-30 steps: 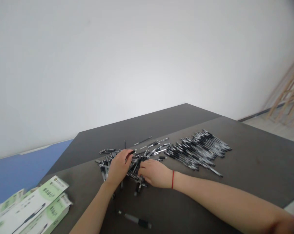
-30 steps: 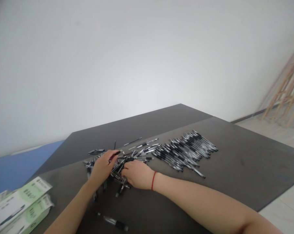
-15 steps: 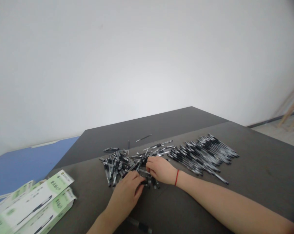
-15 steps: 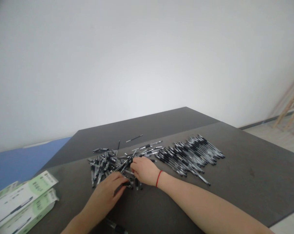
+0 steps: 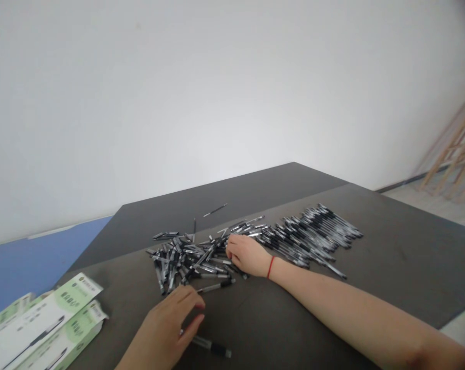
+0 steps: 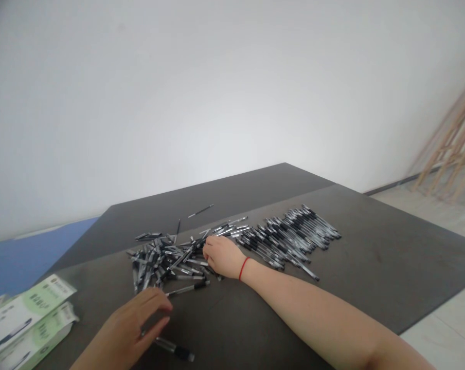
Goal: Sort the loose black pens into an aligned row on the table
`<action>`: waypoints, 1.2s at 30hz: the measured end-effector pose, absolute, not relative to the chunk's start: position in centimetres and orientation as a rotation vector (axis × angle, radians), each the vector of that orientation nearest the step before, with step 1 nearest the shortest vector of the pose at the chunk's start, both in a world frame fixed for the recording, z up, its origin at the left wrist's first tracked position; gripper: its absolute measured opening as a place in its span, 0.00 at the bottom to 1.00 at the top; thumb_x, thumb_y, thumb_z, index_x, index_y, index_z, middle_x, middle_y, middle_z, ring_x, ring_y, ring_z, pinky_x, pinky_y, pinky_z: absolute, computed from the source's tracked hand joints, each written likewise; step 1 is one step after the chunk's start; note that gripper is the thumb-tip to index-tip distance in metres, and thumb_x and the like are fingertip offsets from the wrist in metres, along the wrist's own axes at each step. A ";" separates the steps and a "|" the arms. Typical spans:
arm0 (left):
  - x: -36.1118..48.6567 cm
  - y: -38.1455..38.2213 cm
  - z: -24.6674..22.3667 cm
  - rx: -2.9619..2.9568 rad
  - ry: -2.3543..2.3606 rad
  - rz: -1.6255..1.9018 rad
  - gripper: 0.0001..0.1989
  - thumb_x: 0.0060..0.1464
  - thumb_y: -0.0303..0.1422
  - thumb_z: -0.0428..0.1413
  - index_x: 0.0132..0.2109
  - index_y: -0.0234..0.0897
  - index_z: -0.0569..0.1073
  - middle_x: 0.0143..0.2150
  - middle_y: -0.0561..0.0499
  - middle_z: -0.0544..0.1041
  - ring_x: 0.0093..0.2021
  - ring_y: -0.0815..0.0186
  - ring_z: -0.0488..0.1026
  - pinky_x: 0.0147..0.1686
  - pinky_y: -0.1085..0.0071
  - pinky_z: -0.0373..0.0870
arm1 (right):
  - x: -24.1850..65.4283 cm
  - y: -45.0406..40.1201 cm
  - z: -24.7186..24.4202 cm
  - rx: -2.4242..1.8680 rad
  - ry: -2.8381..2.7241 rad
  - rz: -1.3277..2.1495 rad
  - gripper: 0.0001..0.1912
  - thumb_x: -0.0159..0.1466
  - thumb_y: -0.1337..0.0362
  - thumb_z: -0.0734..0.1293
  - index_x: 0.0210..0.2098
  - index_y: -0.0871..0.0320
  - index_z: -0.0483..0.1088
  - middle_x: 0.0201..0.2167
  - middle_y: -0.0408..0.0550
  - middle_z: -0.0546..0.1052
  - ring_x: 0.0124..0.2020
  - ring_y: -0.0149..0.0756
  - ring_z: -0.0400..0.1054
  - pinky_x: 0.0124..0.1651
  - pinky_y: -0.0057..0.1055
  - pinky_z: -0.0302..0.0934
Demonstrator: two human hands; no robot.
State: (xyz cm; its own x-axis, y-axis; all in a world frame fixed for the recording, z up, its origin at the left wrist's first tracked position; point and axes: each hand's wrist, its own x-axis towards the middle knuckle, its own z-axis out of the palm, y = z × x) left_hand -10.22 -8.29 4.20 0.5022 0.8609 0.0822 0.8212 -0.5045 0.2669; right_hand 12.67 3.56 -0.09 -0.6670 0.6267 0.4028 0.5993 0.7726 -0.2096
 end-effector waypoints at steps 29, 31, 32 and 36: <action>-8.1 -4.7 0.5 2.741 1.542 0.625 0.07 0.55 0.28 0.46 0.36 0.41 0.68 0.35 0.50 0.72 0.35 0.62 0.70 0.37 0.66 0.67 | 14.7 -0.2 1.8 -1.020 -2.451 0.241 0.04 0.60 0.70 0.63 0.34 0.58 0.69 0.33 0.46 0.72 0.36 0.34 0.65 0.41 0.29 0.56; -8.2 -4.7 0.7 2.724 1.527 0.670 0.05 0.55 0.29 0.47 0.35 0.41 0.67 0.34 0.50 0.73 0.34 0.62 0.70 0.36 0.67 0.67 | 14.8 -0.5 2.1 -1.027 -2.453 0.249 0.04 0.60 0.69 0.62 0.35 0.58 0.69 0.33 0.46 0.73 0.36 0.34 0.65 0.41 0.29 0.56; -8.1 -4.8 0.7 2.714 1.517 0.681 0.05 0.55 0.29 0.47 0.35 0.41 0.67 0.33 0.50 0.73 0.34 0.62 0.70 0.35 0.67 0.67 | 14.8 -0.6 2.2 -1.023 -2.450 0.258 0.05 0.61 0.69 0.62 0.35 0.58 0.69 0.33 0.46 0.73 0.36 0.34 0.65 0.41 0.29 0.56; -7.5 -5.2 0.8 2.656 1.524 0.680 0.05 0.55 0.29 0.46 0.34 0.42 0.65 0.31 0.51 0.73 0.32 0.63 0.71 0.33 0.68 0.67 | 14.8 -1.1 2.4 -0.963 -2.460 0.350 0.05 0.62 0.66 0.62 0.35 0.58 0.69 0.30 0.44 0.72 0.34 0.33 0.65 0.39 0.27 0.56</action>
